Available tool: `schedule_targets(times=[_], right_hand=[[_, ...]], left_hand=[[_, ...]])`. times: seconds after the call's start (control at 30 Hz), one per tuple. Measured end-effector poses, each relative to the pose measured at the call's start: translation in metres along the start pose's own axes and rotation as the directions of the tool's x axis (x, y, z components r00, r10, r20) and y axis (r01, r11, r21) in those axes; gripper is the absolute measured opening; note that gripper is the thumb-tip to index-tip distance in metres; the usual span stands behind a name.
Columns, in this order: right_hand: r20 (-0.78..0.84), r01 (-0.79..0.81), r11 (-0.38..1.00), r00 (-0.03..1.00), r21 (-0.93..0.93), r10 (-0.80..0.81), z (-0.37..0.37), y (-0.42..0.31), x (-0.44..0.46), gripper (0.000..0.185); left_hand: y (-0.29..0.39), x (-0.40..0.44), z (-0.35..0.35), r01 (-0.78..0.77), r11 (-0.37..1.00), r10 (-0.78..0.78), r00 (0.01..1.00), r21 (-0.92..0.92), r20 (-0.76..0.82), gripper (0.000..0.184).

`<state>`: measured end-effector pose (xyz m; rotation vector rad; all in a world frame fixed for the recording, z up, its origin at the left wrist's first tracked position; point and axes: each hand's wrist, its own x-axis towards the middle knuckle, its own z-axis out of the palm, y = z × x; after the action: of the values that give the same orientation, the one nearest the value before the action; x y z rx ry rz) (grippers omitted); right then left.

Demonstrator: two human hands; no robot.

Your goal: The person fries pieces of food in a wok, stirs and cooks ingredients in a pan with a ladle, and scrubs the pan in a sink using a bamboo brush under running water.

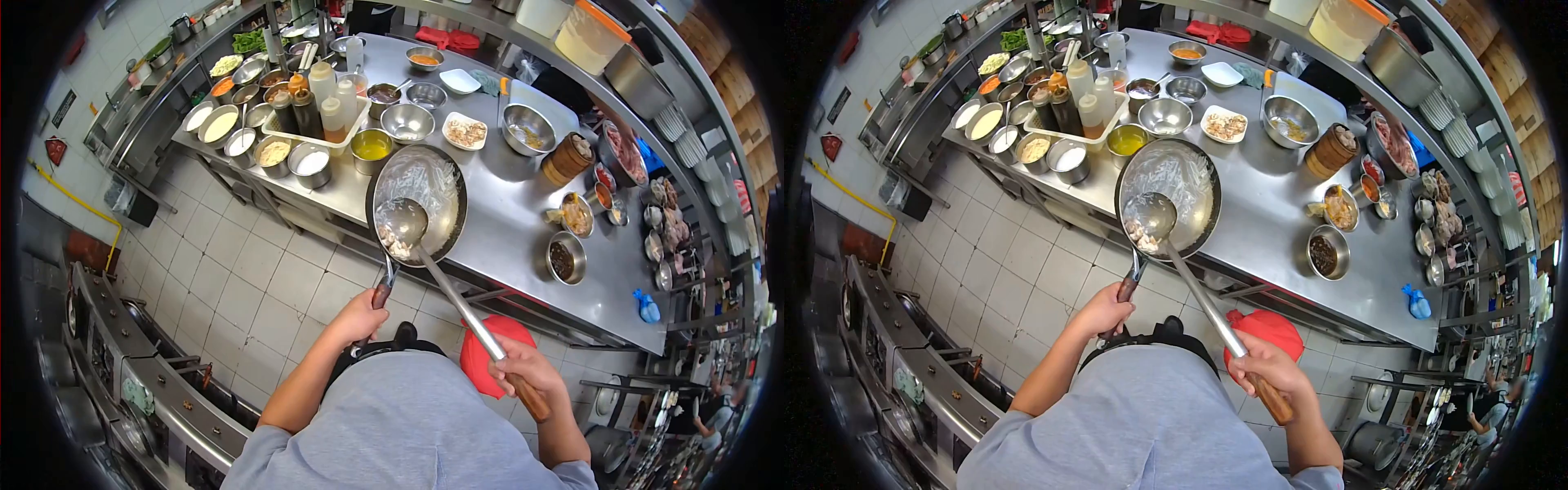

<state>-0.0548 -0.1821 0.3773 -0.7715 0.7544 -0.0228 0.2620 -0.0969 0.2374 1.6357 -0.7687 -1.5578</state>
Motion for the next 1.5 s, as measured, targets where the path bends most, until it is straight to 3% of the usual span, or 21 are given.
schedule_targets(times=[0.03, 0.1, 0.37, 0.5, 0.53, 0.6, 0.63, 0.7, 0.77, 0.8, 0.83, 0.9, 0.93, 1.07, 1.13, 1.17, 1.23, 1.5], right_hand=[[0.006, 0.003, 1.0, 1.0, 0.004, -0.003, 0.001, 0.001, 0.004, 0.06], [0.096, 0.046, 0.953, 0.992, 0.299, -0.077, 0.002, 0.002, 0.011, 0.057], [0.065, 0.108, 0.977, 0.99, 0.186, -0.122, -0.021, 0.0, 0.039, 0.058], [-0.023, 0.142, 0.99, 0.99, -0.016, -0.142, -0.042, -0.006, 0.044, 0.058], [-0.099, 0.136, 0.951, 0.981, -0.277, -0.169, -0.044, -0.009, 0.044, 0.059], [-0.27, -0.032, 0.728, 0.939, -0.685, -0.213, -0.038, -0.018, 0.04, 0.064], [-0.269, -0.034, 0.727, 0.94, -0.686, -0.21, -0.039, -0.019, 0.038, 0.064], [-0.312, -0.166, 0.485, 0.919, -0.859, -0.239, -0.043, -0.017, 0.033, 0.066], [-0.283, -0.173, 0.639, 0.956, -0.749, -0.073, -0.042, -0.016, 0.023, 0.064], [-0.163, -0.09, 0.768, 0.987, -0.634, -0.018, -0.055, -0.005, 0.022, 0.061], [-0.157, -0.089, 0.768, 0.988, -0.634, -0.015, -0.052, -0.004, 0.022, 0.061], [-0.018, -0.133, 0.956, 0.991, -0.26, 0.133, -0.038, -0.008, 0.017, 0.06], [0.04, -0.126, 0.984, 0.99, -0.125, 0.132, -0.028, -0.01, 0.018, 0.059], [0.152, -0.027, 1.0, 0.988, 0.015, 0.024, -0.023, -0.01, 0.038, 0.056], [0.241, 0.057, 0.954, 0.962, 0.295, -0.132, -0.023, -0.01, 0.05, 0.052], [0.234, 0.091, 0.945, 0.957, 0.314, -0.17, -0.02, -0.012, 0.052, 0.051], [0.213, 0.135, 0.945, 0.956, 0.298, -0.204, -0.02, -0.017, 0.052, 0.051], [-0.015, 0.337, 0.931, 0.941, 0.139, -0.338, -0.053, -0.057, 0.033, 0.054]], left_hand=[[0.002, -0.003, 0.002, 0.018, 1.0, -0.018, 1.0, -0.014, 0.001, 0.014], [0.002, -0.006, 0.001, 0.039, 0.998, -0.038, 0.999, -0.053, 0.025, 0.014], [-0.002, -0.015, -0.01, 0.107, 0.963, -0.071, 0.986, -0.248, 0.149, 0.01], [-0.004, -0.02, -0.012, 0.108, 0.951, -0.075, 0.989, -0.288, 0.125, 0.01], [-0.003, -0.022, -0.012, 0.098, 0.954, -0.071, 0.992, -0.284, 0.103, 0.011], [-0.001, -0.025, -0.014, 0.088, 0.965, -0.072, 0.995, -0.249, 0.073, 0.01], [0.001, -0.025, -0.014, 0.076, 0.975, -0.069, 0.997, -0.208, 0.043, 0.009], [0.006, -0.026, -0.015, 0.081, 0.976, -0.076, 0.997, -0.203, 0.03, 0.009], [0.007, -0.026, -0.014, 0.083, 0.977, -0.083, 0.997, -0.197, 0.009, 0.009], [0.006, -0.024, -0.012, 0.082, 0.976, -0.084, 0.996, -0.204, 0.001, 0.009], [0.005, -0.022, -0.011, 0.082, 0.975, -0.085, 0.996, -0.208, -0.008, 0.01], [0.004, -0.02, -0.009, 0.084, 0.979, -0.09, 0.996, -0.187, -0.026, 0.011], [0.004, -0.019, -0.008, 0.086, 0.983, -0.091, 0.996, -0.161, -0.02, 0.011], [0.002, -0.015, -0.011, 0.077, 0.989, -0.074, 0.997, -0.128, 0.025, 0.013], [0.004, -0.013, -0.012, 0.079, 0.986, -0.07, 0.995, -0.147, 0.066, 0.014], [0.003, -0.012, -0.013, 0.069, 0.988, -0.06, 0.996, -0.138, 0.069, 0.014], [0.0, -0.01, -0.015, 0.099, 0.953, -0.051, 0.984, -0.288, 0.17, 0.011], [-0.01, -0.022, -0.023, 0.102, 0.912, -0.027, 0.982, -0.398, 0.189, 0.008]])
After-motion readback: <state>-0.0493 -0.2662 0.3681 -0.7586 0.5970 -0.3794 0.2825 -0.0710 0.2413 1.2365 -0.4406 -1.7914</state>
